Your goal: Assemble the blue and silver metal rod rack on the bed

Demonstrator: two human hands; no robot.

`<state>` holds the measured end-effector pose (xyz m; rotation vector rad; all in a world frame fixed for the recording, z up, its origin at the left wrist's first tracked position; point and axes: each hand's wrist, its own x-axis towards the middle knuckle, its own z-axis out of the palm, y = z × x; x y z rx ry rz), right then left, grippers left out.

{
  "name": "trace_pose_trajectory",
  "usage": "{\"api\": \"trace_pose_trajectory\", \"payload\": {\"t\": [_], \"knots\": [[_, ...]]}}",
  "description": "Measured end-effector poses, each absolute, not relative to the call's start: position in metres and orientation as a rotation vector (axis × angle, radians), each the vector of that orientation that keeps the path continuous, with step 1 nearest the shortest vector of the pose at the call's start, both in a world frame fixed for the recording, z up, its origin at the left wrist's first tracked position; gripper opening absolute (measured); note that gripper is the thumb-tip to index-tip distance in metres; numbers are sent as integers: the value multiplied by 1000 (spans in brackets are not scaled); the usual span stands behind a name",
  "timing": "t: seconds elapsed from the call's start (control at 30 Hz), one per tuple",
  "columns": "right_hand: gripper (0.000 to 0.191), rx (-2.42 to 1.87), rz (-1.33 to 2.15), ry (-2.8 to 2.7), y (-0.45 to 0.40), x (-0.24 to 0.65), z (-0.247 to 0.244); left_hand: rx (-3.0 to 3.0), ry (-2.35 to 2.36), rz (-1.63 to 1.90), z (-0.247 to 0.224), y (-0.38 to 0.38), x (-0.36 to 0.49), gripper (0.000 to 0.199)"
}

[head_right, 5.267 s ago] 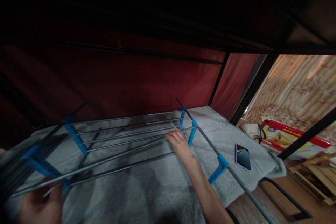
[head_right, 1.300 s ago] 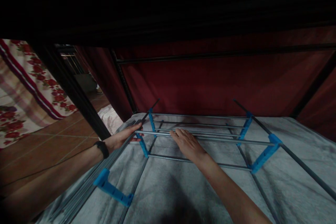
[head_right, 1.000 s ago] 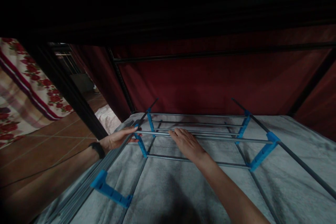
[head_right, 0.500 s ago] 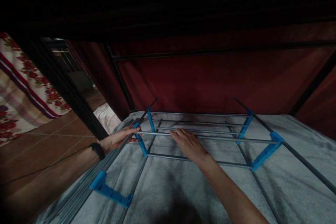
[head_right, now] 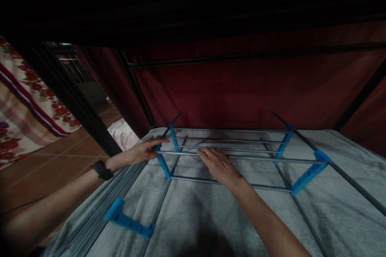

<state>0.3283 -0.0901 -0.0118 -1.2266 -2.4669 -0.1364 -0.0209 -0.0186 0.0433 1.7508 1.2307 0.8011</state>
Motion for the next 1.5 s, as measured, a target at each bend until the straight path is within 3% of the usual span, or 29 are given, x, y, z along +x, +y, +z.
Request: {"api": "trace_pose_trajectory", "payload": {"t": [0.1,0.17,0.37,0.6,0.77,0.8,0.97,1.2,1.5], "knots": [[61,-1227,-155,-2444,-89,329,-14,2076,1299,655,39,-21,-20,15],[62,-1231,-164,-2434,-89,330,-15,2199,1309,656,38,-24,-17,3],[64,-1249,-167,-2431,-86,330,-13,2087,1349,710,43,-28,-8,7],[64,-1260,-181,-2433,-80,329,-14,1982,1375,834,36,-21,-10,25],[65,-1263,-180,-2418,-79,330,-17,1693,1374,1073,26,-27,-11,75],[66,-1260,-177,-2417,-79,330,-17,1583,1336,1049,25,-29,-11,77],[65,-1273,-152,-2419,-79,330,-16,1361,1151,910,22,-38,-11,39],[65,-1298,-124,-2440,-77,329,-18,1260,1190,980,17,-39,-11,45],[70,-1285,-110,-2450,-73,331,-23,1122,1296,1086,30,-56,9,32]]}}
